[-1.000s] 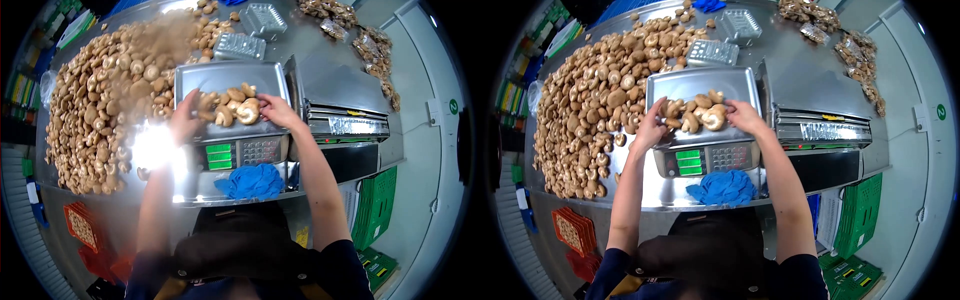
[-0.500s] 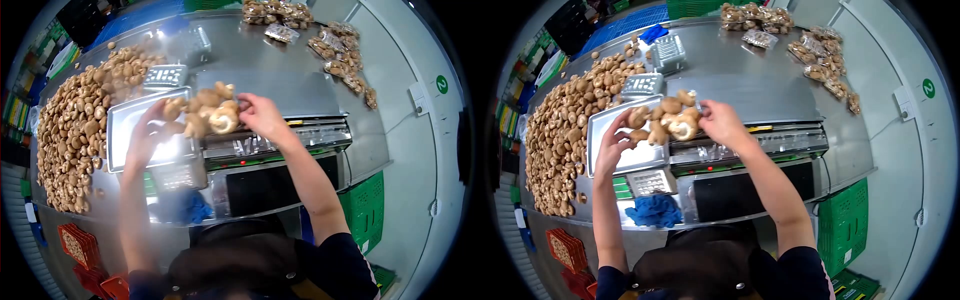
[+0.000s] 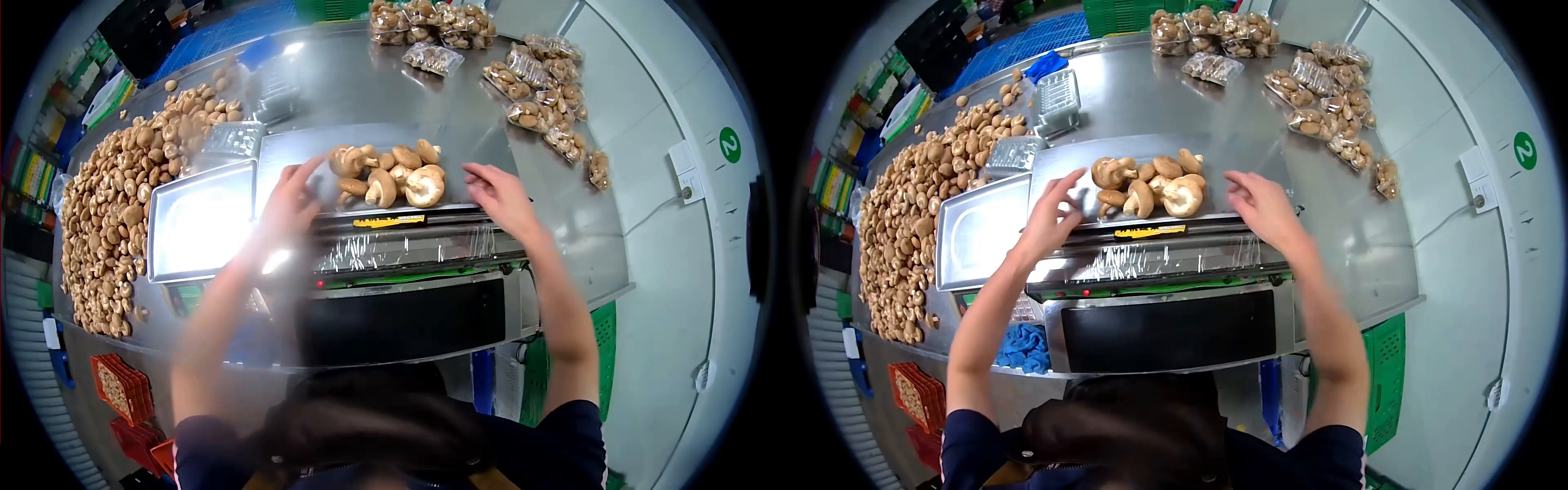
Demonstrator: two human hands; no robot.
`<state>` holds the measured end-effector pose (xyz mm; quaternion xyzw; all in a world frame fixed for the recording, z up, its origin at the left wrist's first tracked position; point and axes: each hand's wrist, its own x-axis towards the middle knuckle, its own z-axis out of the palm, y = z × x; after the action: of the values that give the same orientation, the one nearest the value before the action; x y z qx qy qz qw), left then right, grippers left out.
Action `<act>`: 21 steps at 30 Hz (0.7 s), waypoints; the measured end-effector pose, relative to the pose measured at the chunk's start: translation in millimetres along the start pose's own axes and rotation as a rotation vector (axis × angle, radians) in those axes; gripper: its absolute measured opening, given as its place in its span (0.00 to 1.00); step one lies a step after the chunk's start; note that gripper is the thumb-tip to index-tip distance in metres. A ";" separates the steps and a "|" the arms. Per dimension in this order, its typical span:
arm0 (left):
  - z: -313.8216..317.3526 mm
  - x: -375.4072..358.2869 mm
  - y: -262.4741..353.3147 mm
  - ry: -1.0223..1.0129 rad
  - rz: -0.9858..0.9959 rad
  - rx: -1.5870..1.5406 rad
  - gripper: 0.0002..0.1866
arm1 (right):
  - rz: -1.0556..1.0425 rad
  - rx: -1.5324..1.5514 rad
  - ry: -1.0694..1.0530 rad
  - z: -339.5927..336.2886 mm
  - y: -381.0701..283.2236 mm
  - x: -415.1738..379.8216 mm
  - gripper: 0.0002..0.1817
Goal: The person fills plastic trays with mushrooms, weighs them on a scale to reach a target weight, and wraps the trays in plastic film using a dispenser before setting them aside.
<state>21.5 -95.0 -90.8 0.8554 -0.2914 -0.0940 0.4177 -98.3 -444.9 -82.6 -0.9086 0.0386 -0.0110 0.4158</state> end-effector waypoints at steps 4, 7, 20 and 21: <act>-45.4 -57.2 7.7 -0.068 0.328 0.750 0.34 | -0.416 -0.593 -0.067 -37.5 5.2 -55.0 0.23; -44.1 -58.2 6.7 -0.221 0.442 0.834 0.32 | -0.472 -0.744 -0.218 -35.0 14.1 -55.8 0.22; -99.3 -88.1 32.1 0.448 0.241 -0.402 0.11 | -0.360 0.073 0.334 -79.6 -57.9 -66.3 0.16; -99.7 -51.0 35.5 0.608 0.239 -0.527 0.12 | -0.422 0.080 0.457 -78.1 -67.8 -35.8 0.20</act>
<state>5.4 -16.9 -4.6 0.6683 -0.2178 0.1405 0.6973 -133.9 -456.8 20.2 -0.8534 -0.0589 -0.3026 0.4203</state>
